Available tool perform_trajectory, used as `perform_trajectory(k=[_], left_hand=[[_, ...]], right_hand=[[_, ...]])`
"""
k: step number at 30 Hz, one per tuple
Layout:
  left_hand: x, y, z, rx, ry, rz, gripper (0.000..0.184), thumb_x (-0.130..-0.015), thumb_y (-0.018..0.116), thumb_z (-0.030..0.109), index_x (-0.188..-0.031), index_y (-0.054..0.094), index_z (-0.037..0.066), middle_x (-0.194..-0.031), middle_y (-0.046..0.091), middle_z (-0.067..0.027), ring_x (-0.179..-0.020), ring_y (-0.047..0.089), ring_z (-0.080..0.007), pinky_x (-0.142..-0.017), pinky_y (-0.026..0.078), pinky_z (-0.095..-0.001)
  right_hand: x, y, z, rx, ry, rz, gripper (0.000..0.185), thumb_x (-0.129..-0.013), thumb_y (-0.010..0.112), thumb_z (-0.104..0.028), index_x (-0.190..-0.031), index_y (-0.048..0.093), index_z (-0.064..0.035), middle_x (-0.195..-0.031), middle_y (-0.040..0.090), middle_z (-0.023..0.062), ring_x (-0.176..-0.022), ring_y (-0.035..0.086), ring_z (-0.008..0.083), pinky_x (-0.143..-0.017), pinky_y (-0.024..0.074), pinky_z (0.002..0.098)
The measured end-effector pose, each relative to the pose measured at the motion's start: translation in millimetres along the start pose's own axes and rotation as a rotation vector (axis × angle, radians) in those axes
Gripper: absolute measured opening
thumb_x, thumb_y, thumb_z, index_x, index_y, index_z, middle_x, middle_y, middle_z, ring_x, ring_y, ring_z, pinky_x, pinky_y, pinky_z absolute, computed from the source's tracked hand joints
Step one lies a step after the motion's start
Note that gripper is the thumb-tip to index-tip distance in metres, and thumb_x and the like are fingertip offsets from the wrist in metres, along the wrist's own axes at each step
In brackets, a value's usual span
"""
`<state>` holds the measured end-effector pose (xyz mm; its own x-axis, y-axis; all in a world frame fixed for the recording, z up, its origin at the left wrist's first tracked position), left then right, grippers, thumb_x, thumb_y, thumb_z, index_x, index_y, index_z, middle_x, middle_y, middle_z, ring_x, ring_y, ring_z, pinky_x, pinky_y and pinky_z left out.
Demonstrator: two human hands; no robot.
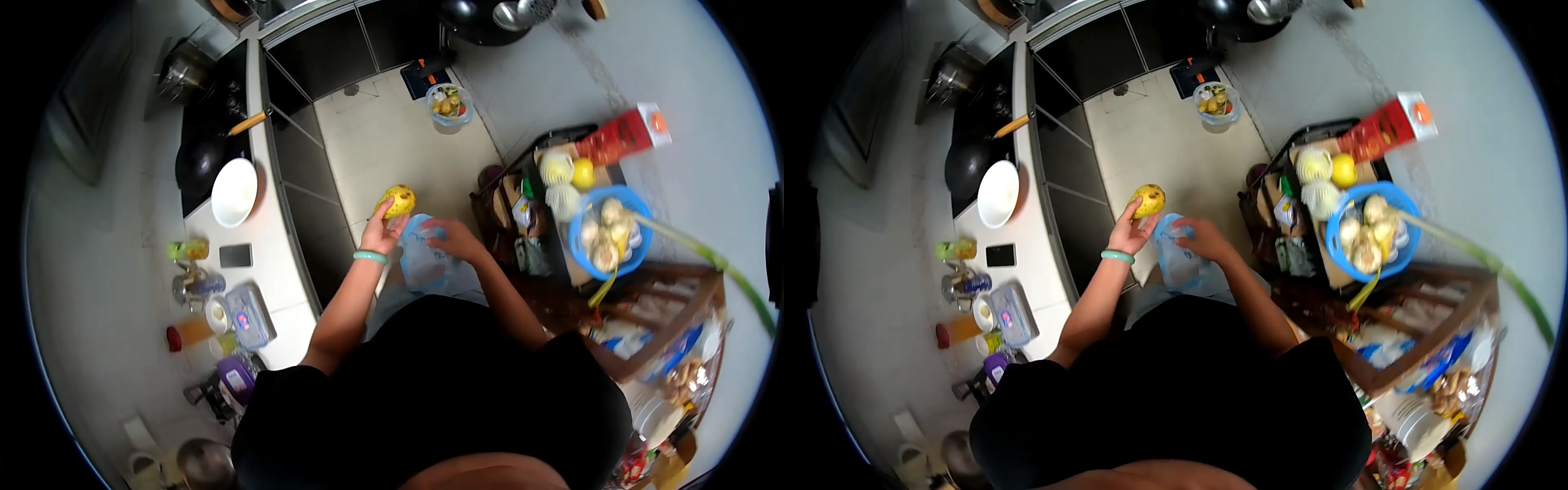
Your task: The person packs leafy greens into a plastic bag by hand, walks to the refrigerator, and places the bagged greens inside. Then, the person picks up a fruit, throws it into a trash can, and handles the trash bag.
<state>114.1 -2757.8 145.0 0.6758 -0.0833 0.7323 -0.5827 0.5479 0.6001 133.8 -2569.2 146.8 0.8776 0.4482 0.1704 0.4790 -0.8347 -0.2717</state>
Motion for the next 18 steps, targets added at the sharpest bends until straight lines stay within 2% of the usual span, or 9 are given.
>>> perform_trajectory(k=[2,4,6,7,12,13,15,18], left_hand=[[-44.4,30.5,27.0,-0.111,0.081,-0.010,0.047,-0.074,0.071,0.010,-0.113,0.044,0.006,-0.113,0.049,-0.0107,-0.104,0.051,-0.0280,-0.086,0.049,-0.0375],[-90.0,58.2,45.1,-0.104,0.114,-0.001,0.047,-0.074,0.071,0.007,-0.111,0.042,0.007,-0.111,0.050,-0.0118,-0.103,0.053,-0.0268,-0.084,0.050,-0.0364],[-148.1,76.6,70.1,-0.241,0.304,-0.030,0.047,-0.072,0.073,0.010,-0.111,0.046,0.006,-0.104,0.054,-0.0092,-0.092,0.057,-0.0225,-0.077,0.054,-0.0340],[-171.2,90.0,82.4,-0.274,0.334,0.039,0.047,-0.070,0.075,0.010,-0.108,0.047,0.007,-0.101,0.057,-0.0084,-0.089,0.060,-0.0214,-0.072,0.055,-0.0315],[-336.4,120.8,117.4,-0.295,0.212,0.129,0.048,-0.067,0.077,0.011,-0.105,0.048,0.007,-0.101,0.056,-0.0083,-0.091,0.059,-0.0214,-0.073,0.055,-0.0331],[-363.6,125.3,120.9,-0.332,0.181,0.134,0.049,-0.066,0.078,0.011,-0.106,0.049,0.007,-0.103,0.055,-0.0081,-0.094,0.057,-0.0215,-0.075,0.053,-0.0345],[-409.7,143.6,132.5,-0.372,0.134,0.150,0.050,-0.066,0.078,0.011,-0.107,0.050,0.007,-0.105,0.054,-0.0079,-0.097,0.056,-0.0215,-0.076,0.052,-0.0358],[-454.9,170.7,140.7,-0.494,0.156,0.169,0.046,-0.065,0.079,0.012,-0.102,0.053,0.007,-0.102,0.056,-0.0083,-0.091,0.059,-0.0223,-0.072,0.053,-0.0356]], right_hand=[[-31.7,-20.0,-10.4,0.091,-0.011,-0.024,0.034,-0.072,0.066,-0.014,-0.104,0.060,-0.0047,-0.097,0.063,0.0132,-0.084,0.061,0.0216,-0.078,0.0461,0.0314],[-61.6,-38.7,-13.4,0.134,0.069,-0.079,0.035,-0.072,0.066,-0.014,-0.104,0.060,-0.0052,-0.097,0.063,0.0133,-0.089,0.060,0.0232,-0.081,0.0445,0.0317],[-101.8,-49.0,-3.4,0.101,0.080,-0.120,0.037,-0.071,0.068,-0.018,-0.105,0.060,-0.0078,-0.100,0.062,0.0150,-0.093,0.059,0.0295,-0.082,0.0446,0.0347],[-119.5,-53.7,-3.7,0.137,0.085,-0.106,0.037,-0.071,0.068,-0.016,-0.106,0.060,-0.0082,-0.099,0.062,0.0147,-0.092,0.059,0.0302,-0.082,0.0445,0.0353],[-202.1,-90.3,0.2,0.058,0.259,-0.024,0.044,-0.068,0.069,-0.013,-0.110,0.056,-0.0073,-0.099,0.061,0.0148,-0.092,0.058,0.0323,-0.082,0.0439,0.0360],[-212.4,-99.0,3.3,0.109,0.268,0.048,0.047,-0.068,0.069,-0.013,-0.112,0.055,-0.0072,-0.100,0.060,0.0149,-0.093,0.058,0.0322,-0.081,0.0442,0.0358],[-236.5,-116.2,6.5,0.124,0.319,0.133,0.052,-0.067,0.071,-0.014,-0.115,0.053,-0.0074,-0.103,0.059,0.0152,-0.095,0.057,0.0311,-0.080,0.0450,0.0353],[-254.4,-142.6,-5.1,0.068,0.468,0.182,0.052,-0.066,0.072,-0.015,-0.114,0.054,-0.0072,-0.102,0.059,0.0145,-0.095,0.057,0.0307,-0.080,0.0450,0.0351]])
Point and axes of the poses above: each hand's wrist, its own x-axis away from the middle knuckle, its own y-axis out of the palm, z = x × y, the point moved 2 cm from there along -x, towards the middle knuckle
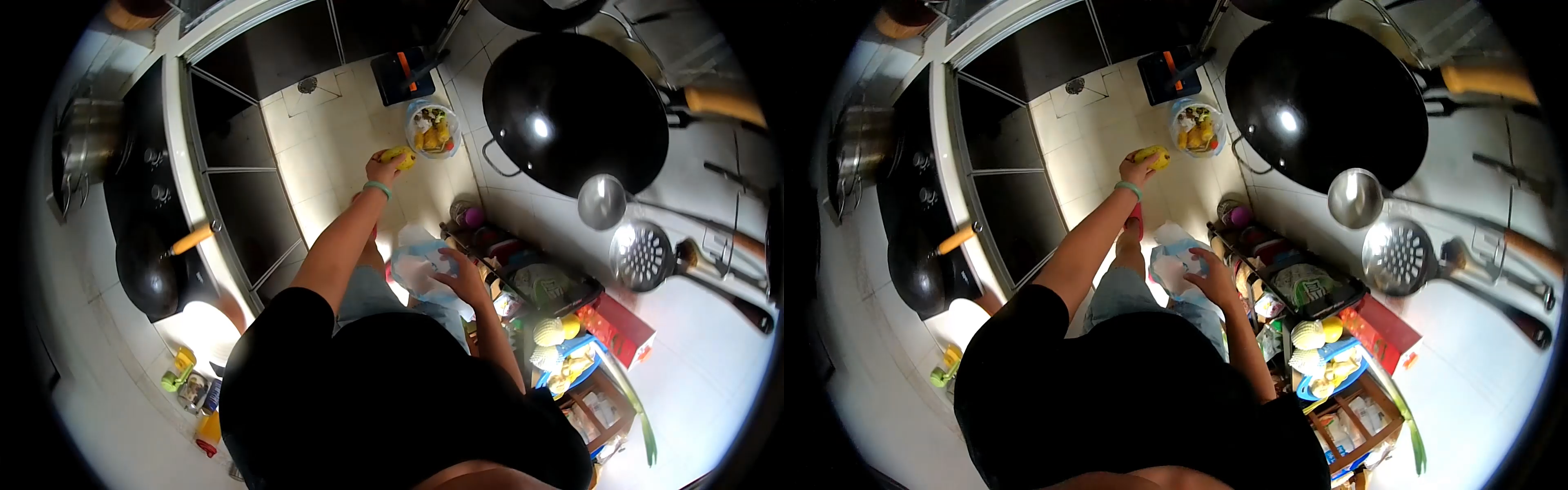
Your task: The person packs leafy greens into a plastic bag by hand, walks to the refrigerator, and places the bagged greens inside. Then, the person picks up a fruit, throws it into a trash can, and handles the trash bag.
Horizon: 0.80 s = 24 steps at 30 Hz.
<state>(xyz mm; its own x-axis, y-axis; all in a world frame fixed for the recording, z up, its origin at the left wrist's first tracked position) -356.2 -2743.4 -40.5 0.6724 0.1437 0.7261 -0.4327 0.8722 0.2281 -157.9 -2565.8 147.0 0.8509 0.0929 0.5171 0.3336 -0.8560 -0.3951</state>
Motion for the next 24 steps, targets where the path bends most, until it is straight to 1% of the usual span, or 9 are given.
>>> perform_trajectory(k=[8,10,11,13,16,18,20,22,24], left_hand=[[-113.7,63.3,-32.5,-0.412,0.074,0.101,0.040,-0.066,0.079,0.016,-0.099,0.057,0.008,-0.098,0.061,-0.0102,-0.083,0.062,-0.0211,-0.071,0.054,-0.0342],[-136.0,80.4,-41.5,-0.478,0.108,0.128,0.044,-0.060,0.081,0.019,-0.097,0.059,0.006,-0.096,0.063,-0.0099,-0.084,0.062,-0.0217,-0.073,0.053,-0.0337],[-145.2,88.5,-45.1,-0.548,0.157,0.151,0.048,-0.055,0.083,0.022,-0.095,0.062,0.005,-0.094,0.065,-0.0096,-0.084,0.062,-0.0224,-0.075,0.052,-0.0332],[-170.1,105.3,-57.7,-0.572,0.251,0.086,0.047,-0.058,0.083,0.022,-0.096,0.061,0.007,-0.095,0.064,-0.0091,-0.085,0.062,-0.0217,-0.076,0.052,-0.0321],[-207.5,126.2,-81.1,-0.610,0.367,0.056,0.046,-0.054,0.082,0.025,-0.093,0.063,0.010,-0.093,0.065,-0.0084,-0.084,0.062,-0.0244,-0.076,0.049,-0.0331],[-232.7,142.3,-90.7,-0.661,0.498,-0.038,0.048,-0.053,0.082,0.030,-0.093,0.063,0.011,-0.091,0.065,-0.0087,-0.084,0.062,-0.0249,-0.075,0.049,-0.0335],[-278.0,157.8,-107.7,-0.651,0.561,-0.155,0.051,-0.053,0.081,0.033,-0.096,0.063,0.012,-0.089,0.065,-0.0092,-0.082,0.062,-0.0257,-0.074,0.049,-0.0338],[-295.6,175.7,-103.8,-0.813,0.621,-0.260,0.052,-0.053,0.080,0.036,-0.097,0.062,0.015,-0.088,0.065,-0.0099,-0.080,0.062,-0.0274,-0.073,0.049,-0.0340],[-327.2,186.1,-107.5,-0.843,0.642,-0.282,0.049,-0.054,0.079,0.034,-0.097,0.062,0.017,-0.087,0.065,-0.0101,-0.081,0.062,-0.0277,-0.073,0.049,-0.0345]], right_hand=[[-21.7,-38.0,32.2,0.110,0.192,0.126,0.047,-0.062,0.076,-0.015,-0.104,0.057,-0.0057,-0.103,0.058,0.0140,-0.099,0.055,0.0308,-0.083,0.0433,0.0351],[-25.2,-41.8,44.9,0.128,0.212,0.156,0.056,-0.057,0.080,-0.018,-0.105,0.054,-0.0068,-0.103,0.057,0.0150,-0.100,0.054,0.0317,-0.082,0.0435,0.0361],[-26.0,-45.3,51.7,0.231,0.305,0.208,0.063,-0.055,0.082,-0.020,-0.108,0.050,-0.0076,-0.103,0.057,0.0152,-0.100,0.054,0.0324,-0.082,0.0438,0.0369],[-31.8,-51.9,65.0,0.270,0.479,0.299,0.078,-0.050,0.085,-0.023,-0.113,0.041,-0.0100,-0.105,0.057,0.0150,-0.098,0.056,0.0341,-0.081,0.0448,0.0390],[-41.2,-51.6,92.9,0.026,0.413,0.389,0.085,-0.058,0.080,-0.021,-0.130,0.034,-0.0138,-0.107,0.059,0.0184,-0.090,0.060,0.0337,-0.074,0.0485,0.0381],[-51.5,-39.9,134.0,0.282,0.133,0.433,0.076,-0.064,0.075,-0.020,-0.131,0.037,-0.0138,-0.103,0.060,0.0212,-0.086,0.061,0.0340,-0.071,0.0493,0.0380],[-56.0,-22.7,169.3,0.468,0.516,0.166,0.038,-0.067,0.066,-0.016,-0.104,0.060,-0.0092,-0.093,0.061,0.0181,-0.082,0.060,0.0354,-0.066,0.0483,0.0404],[-79.8,-1.7,162.8,0.417,0.240,0.254,0.032,-0.065,0.064,-0.013,-0.096,0.060,-0.0053,-0.091,0.060,0.0178,-0.081,0.059,0.0337,-0.066,0.0472,0.0395],[-103.3,9.3,170.0,0.383,0.233,0.135,0.030,-0.065,0.057,-0.010,-0.093,0.060,-0.0011,-0.102,0.052,0.0172,-0.095,0.050,0.0333,-0.083,0.0412,0.0331]])
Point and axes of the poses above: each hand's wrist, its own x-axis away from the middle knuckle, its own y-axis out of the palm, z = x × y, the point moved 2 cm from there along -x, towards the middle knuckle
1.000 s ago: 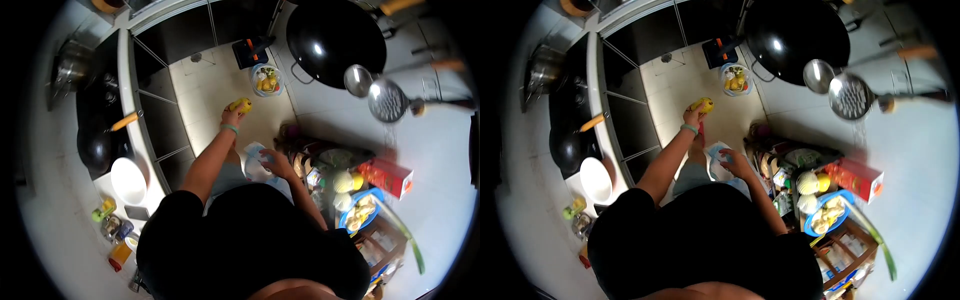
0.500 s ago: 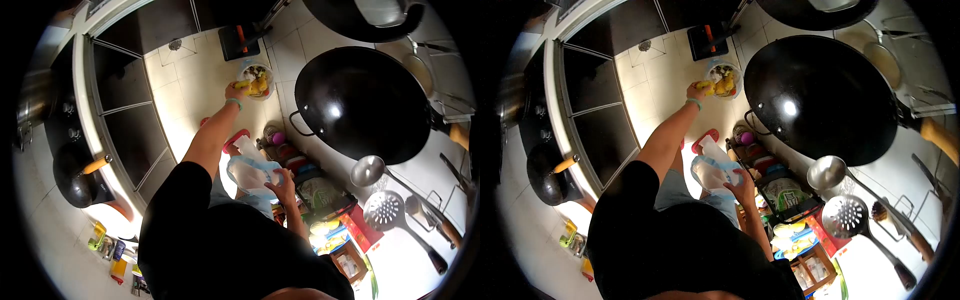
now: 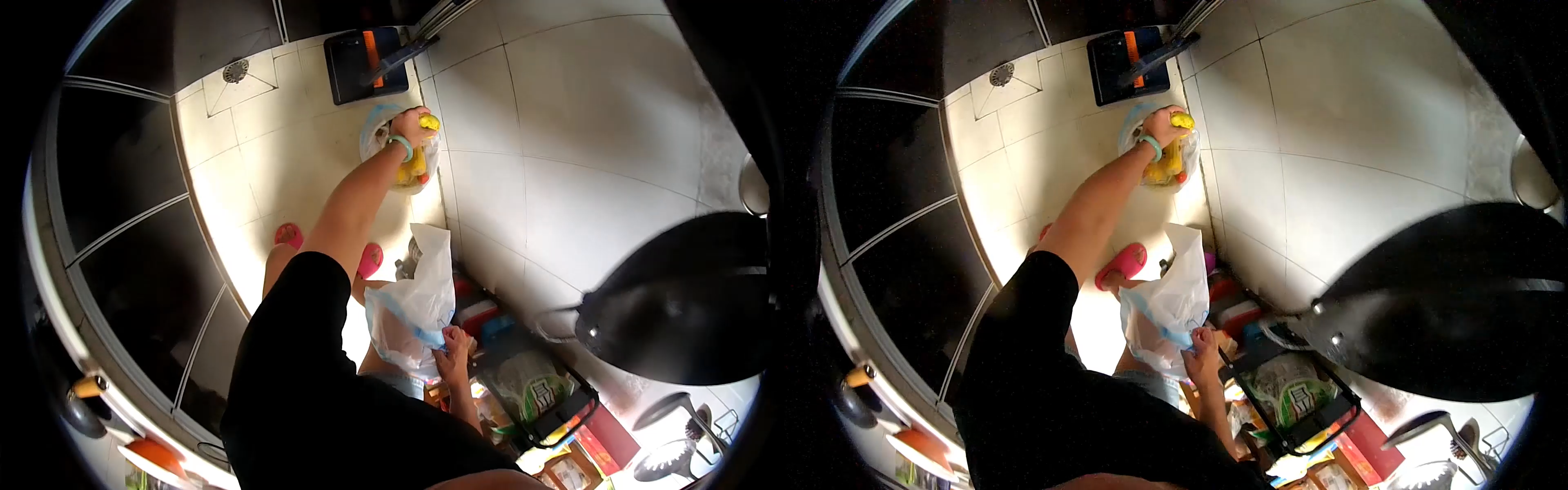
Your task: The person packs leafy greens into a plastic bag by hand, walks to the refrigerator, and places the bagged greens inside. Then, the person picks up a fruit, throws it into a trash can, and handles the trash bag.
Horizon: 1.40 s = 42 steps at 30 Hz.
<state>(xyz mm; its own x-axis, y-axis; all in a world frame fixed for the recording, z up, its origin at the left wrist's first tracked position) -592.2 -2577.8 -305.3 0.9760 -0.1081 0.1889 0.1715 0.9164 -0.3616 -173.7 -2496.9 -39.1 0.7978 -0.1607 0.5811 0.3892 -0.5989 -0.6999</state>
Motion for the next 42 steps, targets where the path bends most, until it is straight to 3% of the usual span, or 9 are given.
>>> perform_trajectory(k=[4,7,9,12,15,26,29,32,42], left_hand=[[-39.9,-7.8,-17.9,-0.220,0.198,-0.099,0.046,-0.054,0.079,0.028,-0.096,0.062,0.016,-0.086,0.065,-0.0094,-0.084,0.062,-0.0266,-0.077,0.048,-0.0351],[-49.4,-6.3,-28.8,-0.560,0.351,-0.376,0.046,-0.053,0.080,0.022,-0.095,0.063,0.015,-0.093,0.064,-0.0078,-0.093,0.059,-0.0239,-0.081,0.047,-0.0339],[-47.2,-5.2,-32.1,-0.598,0.458,-0.367,0.046,-0.053,0.080,0.020,-0.095,0.063,0.014,-0.096,0.063,-0.0077,-0.093,0.059,-0.0242,-0.081,0.047,-0.0340],[-45.8,-1.4,-29.0,-0.644,0.560,-0.384,0.049,-0.053,0.079,0.016,-0.098,0.060,0.011,-0.102,0.061,-0.0076,-0.095,0.059,-0.0255,-0.080,0.047,-0.0353],[-45.1,-1.7,-21.3,-0.645,0.540,-0.443,0.065,-0.054,0.080,0.020,-0.110,0.049,0.009,-0.096,0.062,-0.0143,-0.094,0.059,-0.0304,-0.080,0.047,-0.0378],[-60.1,-3.3,-79.0,-0.194,0.557,-0.481,0.036,-0.087,0.052,0.030,-0.113,0.056,0.006,-0.105,0.061,-0.0171,-0.098,0.057,-0.0318,-0.086,0.044,-0.0366],[-62.6,0.2,-81.9,-0.191,0.569,-0.454,0.033,-0.088,0.050,0.028,-0.109,0.058,0.004,-0.102,0.062,-0.0165,-0.095,0.059,-0.0298,-0.083,0.045,-0.0347],[-63.4,8.5,-82.8,-0.128,0.534,-0.402,0.033,-0.090,0.048,0.028,-0.105,0.059,0.001,-0.097,0.063,-0.0157,-0.090,0.061,-0.0268,-0.079,0.046,-0.0326],[-41.7,-20.2,-198.1,-0.347,0.053,0.336,0.034,-0.089,0.046,0.034,-0.107,0.059,0.009,-0.106,0.059,-0.0151,-0.096,0.055,-0.0280,-0.076,0.046,-0.0390]], right_hand=[[-38.8,29.7,8.7,-0.669,-0.141,0.308,0.047,-0.071,0.061,-0.015,-0.113,0.051,0.0013,-0.107,0.050,0.0091,-0.100,0.048,0.0225,-0.092,0.0333,0.0334],[-52.9,66.9,73.9,-0.910,0.109,0.517,0.045,-0.066,0.069,-0.027,-0.099,0.057,0.0010,-0.087,0.057,0.0004,-0.078,0.052,0.0099,-0.070,0.0445,0.0255],[-78.9,67.6,86.0,-0.539,0.031,0.407,0.039,-0.064,0.067,-0.015,-0.098,0.056,-0.0018,-0.082,0.059,0.0044,-0.074,0.054,0.0130,-0.069,0.0452,0.0278],[-111.1,55.7,65.1,0.126,0.076,-0.202,0.040,-0.065,0.065,-0.012,-0.102,0.054,-0.0041,-0.088,0.063,0.0193,-0.085,0.060,0.0355,-0.072,0.0477,0.0398],[-113.4,101.6,75.9,0.450,-0.007,-0.887,0.048,-0.070,0.064,-0.023,-0.111,0.053,0.0004,-0.091,0.063,0.0186,-0.084,0.061,0.0328,-0.072,0.0479,0.0402],[-160.4,23.6,3.6,-0.135,-0.330,-0.525,0.023,-0.075,0.069,-0.027,-0.088,0.070,-0.0074,-0.088,0.068,0.0057,-0.073,0.063,0.0153,-0.066,0.0480,0.0249],[-203.5,8.4,31.1,-0.737,-0.352,-0.150,0.018,-0.083,0.060,-0.016,-0.075,0.066,-0.0014,-0.078,0.067,0.0085,-0.063,0.061,0.0109,-0.048,0.0453,0.0219],[-301.6,2.5,40.3,-0.883,-0.083,0.316,0.027,-0.092,0.046,-0.022,-0.101,0.060,0.0000,-0.088,0.062,0.0089,-0.076,0.059,0.0151,-0.065,0.0476,0.0301],[-451.4,134.0,142.0,-1.079,0.463,-0.160,0.039,-0.085,0.050,-0.010,-0.122,0.042,-0.0017,-0.113,0.054,0.0136,-0.106,0.052,0.0276,-0.089,0.0428,0.0459]])
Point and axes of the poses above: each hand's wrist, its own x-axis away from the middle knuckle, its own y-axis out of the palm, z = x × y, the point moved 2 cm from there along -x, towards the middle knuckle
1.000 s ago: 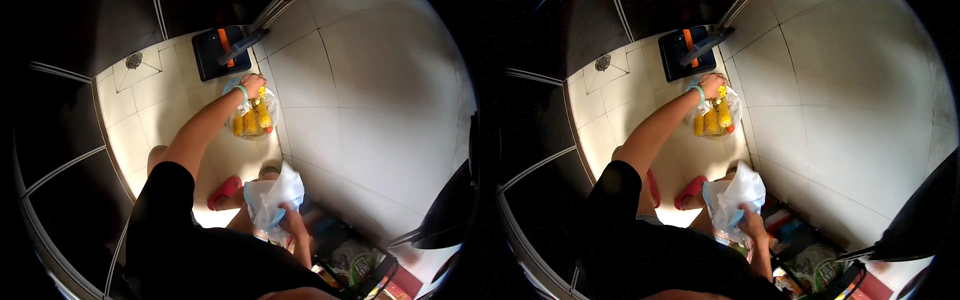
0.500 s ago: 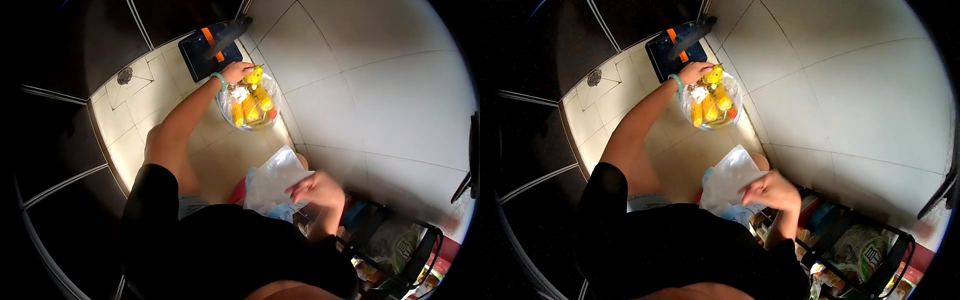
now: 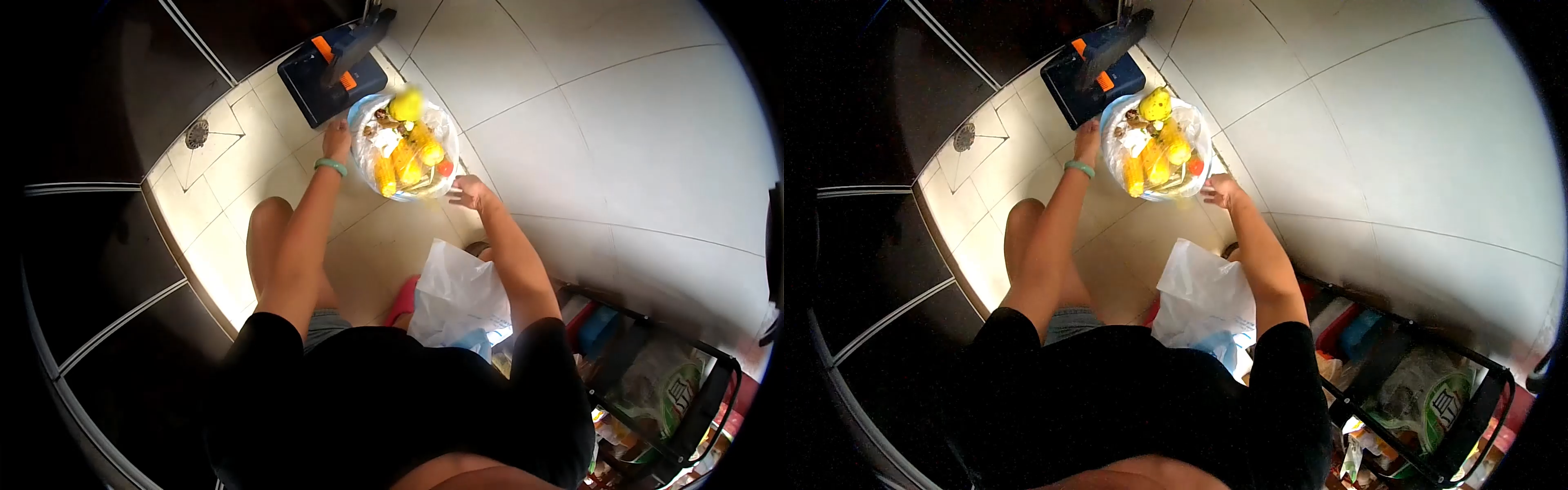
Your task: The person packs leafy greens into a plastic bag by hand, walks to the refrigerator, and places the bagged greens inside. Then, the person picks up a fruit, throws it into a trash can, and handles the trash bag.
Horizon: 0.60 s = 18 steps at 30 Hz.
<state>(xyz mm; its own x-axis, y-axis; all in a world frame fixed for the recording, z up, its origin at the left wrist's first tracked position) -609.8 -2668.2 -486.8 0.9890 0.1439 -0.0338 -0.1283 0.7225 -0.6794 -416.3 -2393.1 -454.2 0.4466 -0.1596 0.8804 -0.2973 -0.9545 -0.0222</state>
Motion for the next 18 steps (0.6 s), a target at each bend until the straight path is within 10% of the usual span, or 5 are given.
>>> perform_trajectory(k=[2,9,18], left_hand=[[27.7,-15.0,-4.9,0.635,-0.708,-0.471,0.042,-0.088,0.046,0.040,-0.111,0.056,0.006,-0.107,0.058,-0.0097,-0.094,0.055,-0.0194,-0.070,0.048,-0.0357],[59.3,-46.2,3.6,0.895,-0.514,-0.524,0.022,-0.079,0.062,0.020,-0.087,0.059,0.000,-0.075,0.059,-0.0044,-0.058,0.056,-0.0125,-0.047,0.043,-0.0242],[69.1,-96.0,47.0,0.555,-0.291,-0.497,0.031,-0.070,0.061,0.017,-0.096,0.058,0.000,-0.077,0.058,-0.0057,-0.063,0.056,-0.0134,-0.051,0.045,-0.0238]], right_hand=[[3.6,6.5,-0.9,-0.005,-0.091,-0.034,0.045,-0.087,0.048,-0.010,-0.129,0.036,-0.0024,-0.117,0.052,0.0139,-0.107,0.052,0.0256,-0.089,0.0441,0.0427],[3.8,-1.0,-2.2,0.089,-0.035,-0.109,0.024,-0.084,0.055,-0.016,-0.107,0.056,-0.0062,-0.097,0.063,0.0053,-0.082,0.063,0.0166,-0.068,0.0534,0.0285],[61.0,-22.4,-35.3,-0.026,-0.319,-0.002,0.024,-0.080,0.061,-0.008,-0.097,0.055,0.0077,-0.084,0.062,0.0140,-0.066,0.063,0.0191,-0.056,0.0572,0.0256]])
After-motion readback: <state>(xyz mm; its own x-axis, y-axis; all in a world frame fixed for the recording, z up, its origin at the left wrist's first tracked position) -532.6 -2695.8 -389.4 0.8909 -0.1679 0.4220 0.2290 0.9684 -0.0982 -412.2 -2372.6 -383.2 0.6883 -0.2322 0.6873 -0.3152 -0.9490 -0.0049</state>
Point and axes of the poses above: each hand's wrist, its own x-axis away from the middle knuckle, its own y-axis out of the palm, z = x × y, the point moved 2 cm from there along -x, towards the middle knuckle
